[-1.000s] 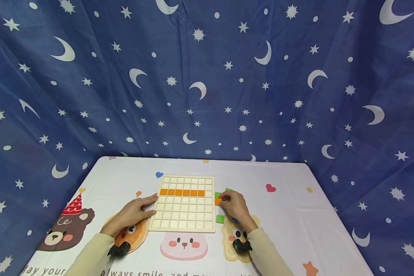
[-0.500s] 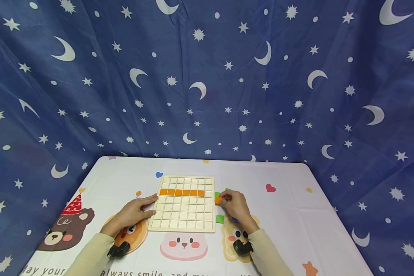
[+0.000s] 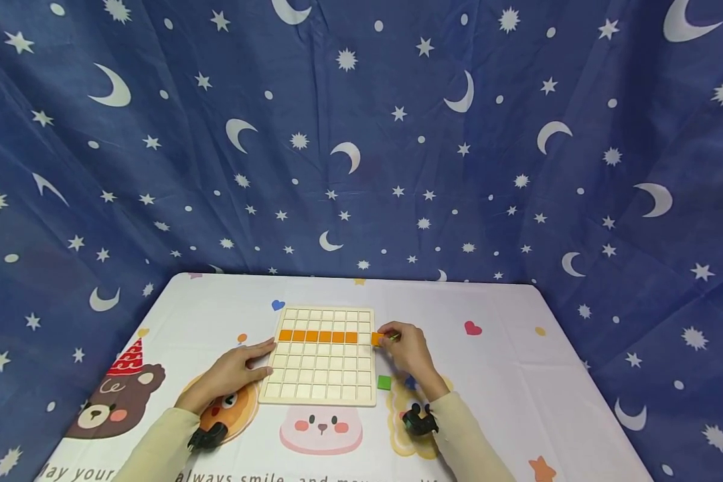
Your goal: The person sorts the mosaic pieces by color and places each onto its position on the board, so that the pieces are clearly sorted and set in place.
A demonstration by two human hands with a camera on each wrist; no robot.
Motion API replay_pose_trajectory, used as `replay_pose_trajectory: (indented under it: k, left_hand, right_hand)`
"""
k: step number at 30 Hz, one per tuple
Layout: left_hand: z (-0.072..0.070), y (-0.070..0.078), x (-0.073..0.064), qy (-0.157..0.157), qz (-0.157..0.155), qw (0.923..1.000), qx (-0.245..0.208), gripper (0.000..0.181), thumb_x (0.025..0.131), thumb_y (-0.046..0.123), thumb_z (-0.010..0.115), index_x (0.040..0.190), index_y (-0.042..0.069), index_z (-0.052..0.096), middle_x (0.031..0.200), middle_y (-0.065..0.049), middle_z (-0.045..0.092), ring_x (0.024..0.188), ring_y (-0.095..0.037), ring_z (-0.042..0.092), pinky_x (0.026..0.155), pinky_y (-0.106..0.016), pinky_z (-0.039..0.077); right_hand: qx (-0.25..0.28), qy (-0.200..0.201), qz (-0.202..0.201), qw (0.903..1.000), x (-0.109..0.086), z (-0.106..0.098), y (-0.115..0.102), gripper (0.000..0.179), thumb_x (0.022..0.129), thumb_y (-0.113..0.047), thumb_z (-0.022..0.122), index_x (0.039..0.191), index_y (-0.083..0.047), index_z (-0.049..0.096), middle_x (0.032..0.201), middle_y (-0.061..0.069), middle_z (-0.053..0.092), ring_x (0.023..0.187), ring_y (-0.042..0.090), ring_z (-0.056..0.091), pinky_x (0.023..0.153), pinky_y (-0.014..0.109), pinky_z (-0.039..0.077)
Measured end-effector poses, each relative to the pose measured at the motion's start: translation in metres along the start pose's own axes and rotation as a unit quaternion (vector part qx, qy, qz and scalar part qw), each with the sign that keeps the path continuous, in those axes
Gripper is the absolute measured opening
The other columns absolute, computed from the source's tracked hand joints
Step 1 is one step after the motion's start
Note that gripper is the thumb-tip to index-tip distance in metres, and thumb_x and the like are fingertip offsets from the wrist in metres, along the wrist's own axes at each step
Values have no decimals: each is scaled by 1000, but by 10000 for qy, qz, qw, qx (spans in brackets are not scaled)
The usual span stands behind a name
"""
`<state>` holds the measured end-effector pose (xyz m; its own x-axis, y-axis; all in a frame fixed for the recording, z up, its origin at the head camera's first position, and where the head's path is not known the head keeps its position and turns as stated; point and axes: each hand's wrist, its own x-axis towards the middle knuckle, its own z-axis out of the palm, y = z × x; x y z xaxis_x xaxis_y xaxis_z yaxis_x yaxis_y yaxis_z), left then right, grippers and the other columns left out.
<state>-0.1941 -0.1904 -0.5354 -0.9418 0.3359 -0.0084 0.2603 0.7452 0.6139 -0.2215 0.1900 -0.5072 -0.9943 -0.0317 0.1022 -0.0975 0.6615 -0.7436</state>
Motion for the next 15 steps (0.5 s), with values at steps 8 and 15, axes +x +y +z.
replay_pose_trajectory:
  k: [8,15]
  left_hand:
    - [-1,1,0,36,7,10000,-9,60,90,37,71,143,18,53,154,1,45,140,-41,41,112,-60,34]
    - [1,-1,0,8,3,10000,37,60,90,38,70,144,18,52,154,1,44,141,-39,41,113,-58,34]
  right_hand:
    - [98,-23,85,9999,6,7,-3,11,86,-9,74,95,-15,77,84,1,71,70,13,58,59,24,47]
    - [195,-129,211,9995,14,17,-2,10,87,-9,74,95,-13,75,84,2,70,69,13,59,59,25,48]
